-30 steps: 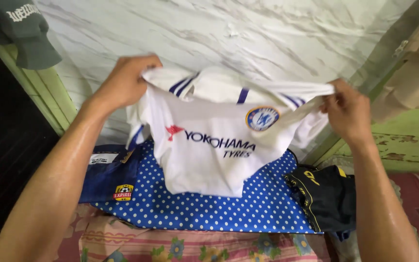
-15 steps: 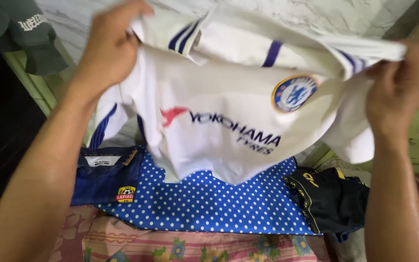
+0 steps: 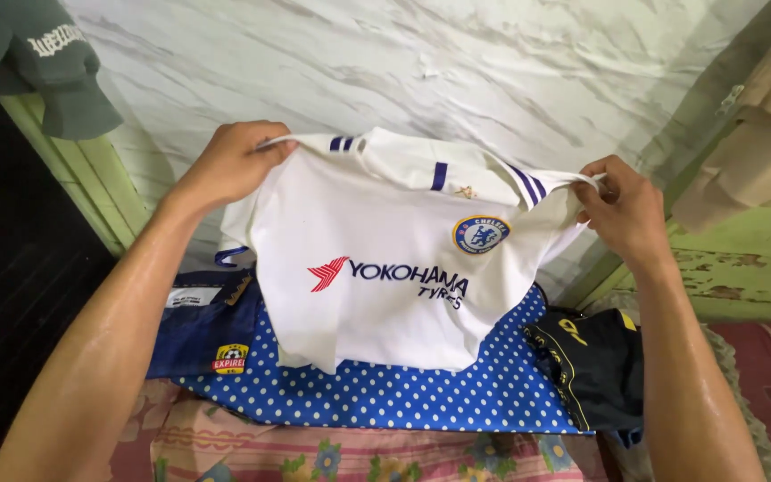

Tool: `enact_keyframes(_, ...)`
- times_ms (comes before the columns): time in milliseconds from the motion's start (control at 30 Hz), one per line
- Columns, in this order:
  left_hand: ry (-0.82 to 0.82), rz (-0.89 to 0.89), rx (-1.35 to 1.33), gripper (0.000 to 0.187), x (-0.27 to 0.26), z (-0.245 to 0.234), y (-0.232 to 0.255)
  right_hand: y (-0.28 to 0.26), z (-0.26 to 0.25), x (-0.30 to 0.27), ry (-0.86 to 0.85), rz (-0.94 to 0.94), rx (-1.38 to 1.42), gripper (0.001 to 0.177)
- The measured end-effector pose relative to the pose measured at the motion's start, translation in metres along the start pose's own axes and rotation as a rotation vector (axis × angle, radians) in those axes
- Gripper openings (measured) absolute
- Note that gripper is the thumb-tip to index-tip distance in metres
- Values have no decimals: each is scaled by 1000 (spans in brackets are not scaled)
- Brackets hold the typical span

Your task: Folding a white football jersey on a blue polka-dotted ironing board.

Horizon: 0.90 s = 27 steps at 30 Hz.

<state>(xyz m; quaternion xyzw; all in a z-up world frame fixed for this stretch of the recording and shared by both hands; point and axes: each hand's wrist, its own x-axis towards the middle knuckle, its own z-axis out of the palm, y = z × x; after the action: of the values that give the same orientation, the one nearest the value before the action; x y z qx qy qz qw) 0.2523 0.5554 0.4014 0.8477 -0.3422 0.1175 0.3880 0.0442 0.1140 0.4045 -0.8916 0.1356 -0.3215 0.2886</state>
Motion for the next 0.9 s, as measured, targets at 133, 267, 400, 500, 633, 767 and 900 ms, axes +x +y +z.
enact_keyframes(133,-10,-62,-170,28,4,6,-16,19,6,2,-50,-12,97,15)
enact_keyframes(267,-11,-85,-416,22,4,11,-27,13,13,-4,-44,-33,77,16)
enact_keyframes(400,9,-82,-225,13,0,16,-24,21,26,-4,67,-185,-80,15)
enact_keyframes(500,33,-5,-199,12,0,17,-32,27,32,-5,51,-208,-86,15)
enact_keyframes(633,34,45,-193,21,-4,15,-34,27,35,-6,36,-148,-107,16)
enact_keyframes(767,16,9,-174,20,-5,20,-44,26,38,-8,39,-174,-81,16)
enact_keyframes(900,37,31,-36,23,3,43,-87,13,40,-12,53,-146,-107,16)
